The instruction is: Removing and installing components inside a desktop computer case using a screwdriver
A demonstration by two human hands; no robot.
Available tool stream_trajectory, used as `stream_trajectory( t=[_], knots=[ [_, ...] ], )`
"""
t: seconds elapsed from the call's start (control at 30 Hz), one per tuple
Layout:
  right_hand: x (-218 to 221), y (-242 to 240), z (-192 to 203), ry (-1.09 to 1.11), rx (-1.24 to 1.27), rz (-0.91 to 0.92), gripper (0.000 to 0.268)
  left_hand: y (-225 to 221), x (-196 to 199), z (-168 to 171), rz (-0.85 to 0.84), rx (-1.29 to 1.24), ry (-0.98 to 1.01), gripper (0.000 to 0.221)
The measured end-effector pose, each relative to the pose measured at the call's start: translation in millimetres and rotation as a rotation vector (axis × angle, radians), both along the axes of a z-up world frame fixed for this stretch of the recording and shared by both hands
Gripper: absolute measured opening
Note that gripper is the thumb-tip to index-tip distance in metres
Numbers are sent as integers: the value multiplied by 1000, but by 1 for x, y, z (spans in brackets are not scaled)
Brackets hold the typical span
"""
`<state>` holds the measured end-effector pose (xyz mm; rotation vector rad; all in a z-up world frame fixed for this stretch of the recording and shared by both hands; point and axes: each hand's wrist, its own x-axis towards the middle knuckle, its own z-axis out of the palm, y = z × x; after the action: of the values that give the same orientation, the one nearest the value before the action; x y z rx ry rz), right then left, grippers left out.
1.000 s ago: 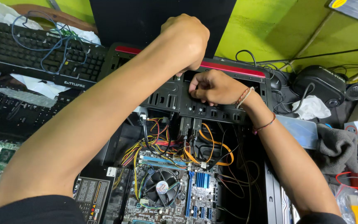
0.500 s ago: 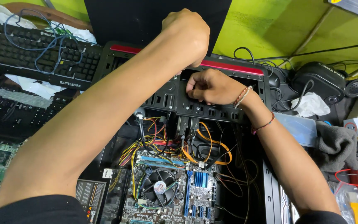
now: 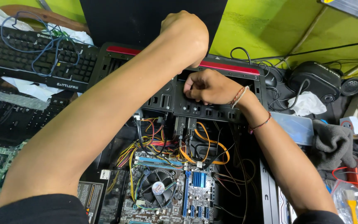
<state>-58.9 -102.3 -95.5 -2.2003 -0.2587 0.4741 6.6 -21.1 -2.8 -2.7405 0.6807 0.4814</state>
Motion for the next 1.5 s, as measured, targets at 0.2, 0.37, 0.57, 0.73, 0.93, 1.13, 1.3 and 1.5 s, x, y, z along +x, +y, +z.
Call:
stream_trajectory(
  t=[0.2, 0.37, 0.57, 0.73, 0.93, 1.13, 1.3, 1.5],
  knots=[
    [0, 0, 1, -6, 7, 14, 6, 8, -5, 6, 45, 78, 68, 10],
    [0, 0, 0, 4, 5, -4, 7, 6, -6, 6, 47, 76, 81, 10],
    [1, -2, -3, -22, 8, 6, 7, -17, 13, -17, 45, 53, 112, 30],
    [1, -4, -6, -35, 62, 29, 8, -21, 13, -13, 14, 38, 82, 30],
    [2, -4, -1, -14, 21, 46, 7, -9, 6, -2, -26, 144, 62, 28],
    [-5, 0, 10, 4, -42, 46, 6, 1, -1, 5, -89, 152, 44, 19],
    [-6, 3, 15, 42, -79, 62, 4, 7, -5, 11, -109, 145, 70, 16],
    [-6, 1, 14, 2, -136, 72, 2, 7, 1, 10, -112, 164, 96, 27]
  ],
)
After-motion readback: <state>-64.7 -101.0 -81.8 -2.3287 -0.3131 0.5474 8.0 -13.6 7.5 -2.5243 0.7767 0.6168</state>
